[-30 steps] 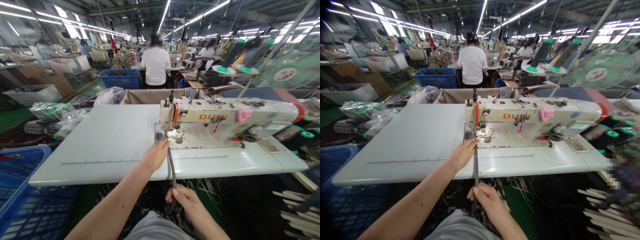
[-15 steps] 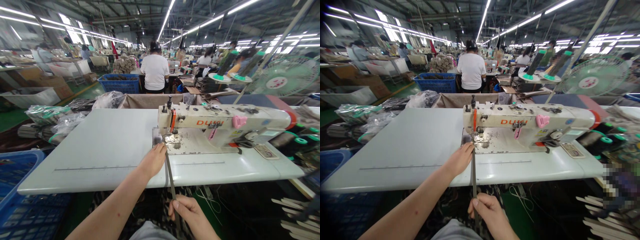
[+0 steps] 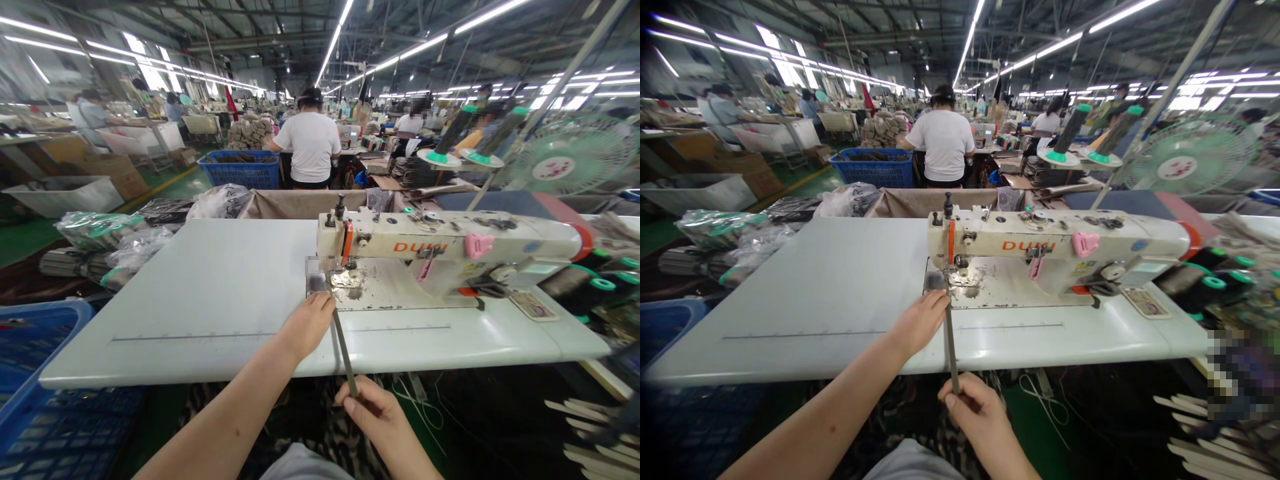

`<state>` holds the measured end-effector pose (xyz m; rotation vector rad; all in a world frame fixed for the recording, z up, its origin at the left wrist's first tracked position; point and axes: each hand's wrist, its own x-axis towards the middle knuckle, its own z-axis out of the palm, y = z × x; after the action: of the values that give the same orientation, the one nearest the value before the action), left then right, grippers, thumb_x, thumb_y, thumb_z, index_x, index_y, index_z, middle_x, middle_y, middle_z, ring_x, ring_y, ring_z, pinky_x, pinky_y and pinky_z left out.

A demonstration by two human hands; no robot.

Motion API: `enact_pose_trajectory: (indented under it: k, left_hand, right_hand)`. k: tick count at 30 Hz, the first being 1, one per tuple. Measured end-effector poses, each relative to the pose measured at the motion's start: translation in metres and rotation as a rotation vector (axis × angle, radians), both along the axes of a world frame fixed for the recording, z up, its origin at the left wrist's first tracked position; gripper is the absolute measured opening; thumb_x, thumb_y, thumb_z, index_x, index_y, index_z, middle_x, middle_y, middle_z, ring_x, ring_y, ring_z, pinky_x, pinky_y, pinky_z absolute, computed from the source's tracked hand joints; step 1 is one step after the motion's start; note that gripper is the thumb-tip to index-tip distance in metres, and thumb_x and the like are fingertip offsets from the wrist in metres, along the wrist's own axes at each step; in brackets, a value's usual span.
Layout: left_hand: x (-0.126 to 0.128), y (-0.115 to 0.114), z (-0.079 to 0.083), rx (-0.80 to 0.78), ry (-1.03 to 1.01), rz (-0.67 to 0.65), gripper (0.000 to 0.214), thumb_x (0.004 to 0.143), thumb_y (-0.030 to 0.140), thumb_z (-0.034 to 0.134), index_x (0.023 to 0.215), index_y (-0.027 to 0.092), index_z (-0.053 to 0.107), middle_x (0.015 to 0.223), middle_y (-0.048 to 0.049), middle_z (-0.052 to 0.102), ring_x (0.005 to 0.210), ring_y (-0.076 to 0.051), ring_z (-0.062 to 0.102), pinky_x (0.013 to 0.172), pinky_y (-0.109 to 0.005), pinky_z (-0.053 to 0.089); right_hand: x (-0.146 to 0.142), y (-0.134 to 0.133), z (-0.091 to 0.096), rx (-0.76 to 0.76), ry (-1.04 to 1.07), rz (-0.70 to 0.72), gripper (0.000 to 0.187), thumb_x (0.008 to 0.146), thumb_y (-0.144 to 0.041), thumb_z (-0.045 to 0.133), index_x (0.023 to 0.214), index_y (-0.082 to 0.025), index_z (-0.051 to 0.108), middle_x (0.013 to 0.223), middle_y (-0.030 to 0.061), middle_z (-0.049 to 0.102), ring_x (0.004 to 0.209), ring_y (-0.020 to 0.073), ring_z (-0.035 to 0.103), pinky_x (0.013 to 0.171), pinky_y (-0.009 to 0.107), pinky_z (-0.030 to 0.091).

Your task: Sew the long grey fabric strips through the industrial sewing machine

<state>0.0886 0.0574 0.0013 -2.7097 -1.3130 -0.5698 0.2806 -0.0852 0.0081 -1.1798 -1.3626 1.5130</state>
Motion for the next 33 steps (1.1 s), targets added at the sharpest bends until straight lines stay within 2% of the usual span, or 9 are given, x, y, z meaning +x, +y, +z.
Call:
enact_pose_trajectory:
  k: [3, 10, 15, 25, 33]
  left_hand:
    - [-0.001, 0.001, -0.002, -0.005, -0.023, 0.007, 0.017, 0.100, 0.013, 0.052, 0.114, 0.017, 0.060, 0.126, -0.0110, 0.064, 0.121, -0.025, 0.062, 0.114, -0.041, 0.051]
    - [-0.002, 0.001, -0.001, -0.031, -0.022, 0.017, 0.018, 0.100, 0.014, 0.050, 0.115, 0.019, 0.059, 0.127, -0.0111, 0.063, 0.123, -0.025, 0.062, 0.116, -0.043, 0.049]
    - [-0.002, 0.001, 0.000, -0.048, -0.046, 0.014, 0.018, 0.101, 0.015, 0.051, 0.116, 0.018, 0.059, 0.129, -0.0116, 0.062, 0.123, -0.025, 0.062, 0.114, -0.041, 0.050]
    - [-0.003, 0.002, -0.001, -0.063, -0.008, 0.004, 0.018, 0.101, 0.014, 0.051, 0.117, 0.018, 0.058, 0.127, -0.0103, 0.062, 0.125, -0.025, 0.060, 0.115, -0.040, 0.049]
    - [-0.003, 0.000, 0.000, -0.028, -0.030, 0.009, 0.017, 0.101, 0.013, 0.049, 0.114, 0.018, 0.059, 0.128, -0.0120, 0.063, 0.121, -0.025, 0.063, 0.114, -0.042, 0.050]
  right_hand:
    - [-0.002, -0.001, 0.000, -0.093, 0.049, 0.000, 0.037, 0.093, -0.057, 0.072, 0.092, -0.020, 0.077, 0.076, 0.0031, 0.074, 0.067, 0.0174, 0.058, 0.066, 0.029, 0.041]
    - [-0.006, -0.004, 0.008, -0.162, 0.089, -0.018, 0.044, 0.085, -0.062, 0.078, 0.080, -0.018, 0.079, 0.070, 0.0036, 0.074, 0.066, 0.0183, 0.059, 0.066, 0.031, 0.043]
    - [-0.004, -0.007, 0.012, -0.148, 0.062, 0.002, 0.044, 0.088, -0.061, 0.075, 0.075, -0.019, 0.080, 0.069, 0.0044, 0.074, 0.069, 0.0196, 0.061, 0.070, 0.033, 0.045]
    - [-0.004, -0.006, 0.008, -0.144, 0.076, -0.011, 0.044, 0.089, -0.059, 0.075, 0.074, -0.019, 0.081, 0.070, 0.0042, 0.075, 0.071, 0.0201, 0.064, 0.071, 0.032, 0.046]
    - [-0.004, -0.007, 0.009, -0.109, 0.044, -0.024, 0.044, 0.092, -0.059, 0.072, 0.074, -0.019, 0.080, 0.070, 0.0049, 0.075, 0.071, 0.0217, 0.064, 0.072, 0.034, 0.047]
